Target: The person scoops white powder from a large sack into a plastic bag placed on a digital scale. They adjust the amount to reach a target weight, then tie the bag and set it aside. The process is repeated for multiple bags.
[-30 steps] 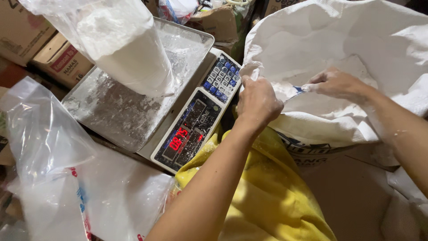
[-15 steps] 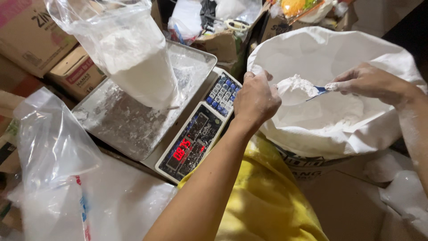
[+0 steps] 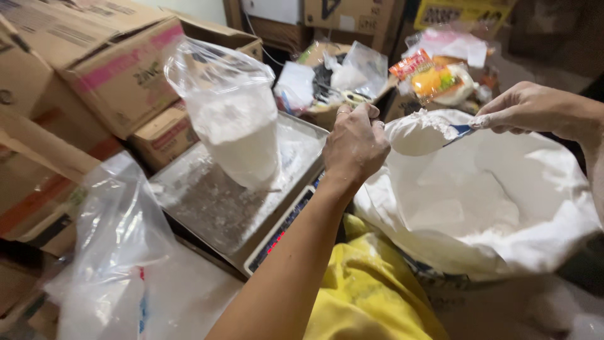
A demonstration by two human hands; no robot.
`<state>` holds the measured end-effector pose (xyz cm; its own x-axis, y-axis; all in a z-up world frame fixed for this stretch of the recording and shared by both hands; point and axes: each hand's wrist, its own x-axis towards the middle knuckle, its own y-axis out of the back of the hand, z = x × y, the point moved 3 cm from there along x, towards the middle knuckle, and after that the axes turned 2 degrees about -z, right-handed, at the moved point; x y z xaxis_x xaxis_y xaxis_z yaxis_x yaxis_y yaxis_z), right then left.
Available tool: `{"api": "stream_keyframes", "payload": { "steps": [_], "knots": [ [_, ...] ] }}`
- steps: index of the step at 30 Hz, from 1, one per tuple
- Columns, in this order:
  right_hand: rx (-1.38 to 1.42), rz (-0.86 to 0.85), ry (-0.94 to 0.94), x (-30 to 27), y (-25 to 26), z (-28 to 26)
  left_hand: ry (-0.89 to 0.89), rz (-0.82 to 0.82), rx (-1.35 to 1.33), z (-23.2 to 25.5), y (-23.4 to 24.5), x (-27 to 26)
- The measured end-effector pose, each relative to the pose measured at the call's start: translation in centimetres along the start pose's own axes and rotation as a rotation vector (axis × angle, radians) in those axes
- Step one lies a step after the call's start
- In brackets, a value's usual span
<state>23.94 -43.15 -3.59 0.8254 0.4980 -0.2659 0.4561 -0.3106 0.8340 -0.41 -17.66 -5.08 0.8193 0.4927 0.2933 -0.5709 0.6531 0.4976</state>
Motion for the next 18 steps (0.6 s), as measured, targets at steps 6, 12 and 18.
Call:
{"api": "stream_keyframes", "payload": {
  "steps": [6, 12, 18],
  "knots": [
    [0.052, -0.067, 0.173, 2.3, 1.7, -6.9, 0.0, 0.065, 0.031, 0.4, 5.7, 1.3],
    [-0.081, 0.006, 0.251, 3.5, 3.7, -17.4, -0.054, 0.261, -0.003, 0.0, 11.9, 2.6],
    [-0.193, 0.04, 0.384, 3.4, 3.4, -27.8, -0.064, 0.524, 0.141, -1.7, 19.6, 4.1]
  ]
}}
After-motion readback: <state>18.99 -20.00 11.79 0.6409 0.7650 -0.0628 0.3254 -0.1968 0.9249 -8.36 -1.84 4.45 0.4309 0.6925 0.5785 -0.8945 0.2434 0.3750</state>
